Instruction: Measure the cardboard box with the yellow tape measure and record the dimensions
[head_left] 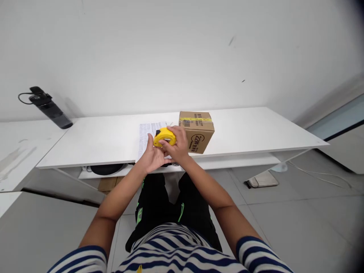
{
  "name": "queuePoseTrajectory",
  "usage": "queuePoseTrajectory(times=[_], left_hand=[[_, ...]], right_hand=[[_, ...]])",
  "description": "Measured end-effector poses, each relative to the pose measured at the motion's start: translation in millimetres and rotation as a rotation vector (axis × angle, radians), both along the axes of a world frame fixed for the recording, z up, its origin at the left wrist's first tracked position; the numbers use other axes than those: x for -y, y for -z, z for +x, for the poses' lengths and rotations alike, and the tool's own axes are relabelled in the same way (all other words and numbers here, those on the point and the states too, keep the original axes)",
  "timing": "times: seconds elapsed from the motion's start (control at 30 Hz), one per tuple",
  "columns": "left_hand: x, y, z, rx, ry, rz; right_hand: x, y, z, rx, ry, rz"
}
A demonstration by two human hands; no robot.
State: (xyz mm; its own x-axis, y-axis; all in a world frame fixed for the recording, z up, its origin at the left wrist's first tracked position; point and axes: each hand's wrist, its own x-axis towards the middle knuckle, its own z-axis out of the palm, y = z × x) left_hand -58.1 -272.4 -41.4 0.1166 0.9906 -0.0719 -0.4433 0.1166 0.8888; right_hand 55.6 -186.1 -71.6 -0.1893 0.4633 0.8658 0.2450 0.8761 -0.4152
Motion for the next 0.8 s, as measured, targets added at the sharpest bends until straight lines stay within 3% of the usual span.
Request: queuePoseTrajectory(times=[0.1,0.2,0.3,0.37,0.43,0.57,0.7,0.8], left_hand=[[-23,18.6,-18,0.102,-0.165,-0.045],[-67,31.5,-49,0.089,-0.32,-0.073],[-115,43.9,-82,-0.068,-0.525,-0.025],[-141,52.9,-100,-0.267,-0.677,0.016],[-161,62.3,-112,-0.429,-0.751,0.084],[-177,78.2,-124,-0.515,-0.66,0.175],[-174,82.9,-127,-0.462,-0.449,0.167],[-170,80.6,-128,-0.366,-0.415,0.119]], right_hand=[[-20,8.8,-30,0.147,-0.155,-0.181],[-43,14.8,-41,0.264,-0.231,-0.322],[-62,20.7,-34,0.436,-0.074,-0.437],[-71,23.1,-21,0.618,0.074,-0.431],[-79,23.1,-9,0.79,0.191,-0.401],[-94,18.6,-7,1.026,0.204,-0.367],[-112,17.1,-42,1.206,0.17,-0.28],[-124,20.1,-71,1.272,0.131,-0.229]])
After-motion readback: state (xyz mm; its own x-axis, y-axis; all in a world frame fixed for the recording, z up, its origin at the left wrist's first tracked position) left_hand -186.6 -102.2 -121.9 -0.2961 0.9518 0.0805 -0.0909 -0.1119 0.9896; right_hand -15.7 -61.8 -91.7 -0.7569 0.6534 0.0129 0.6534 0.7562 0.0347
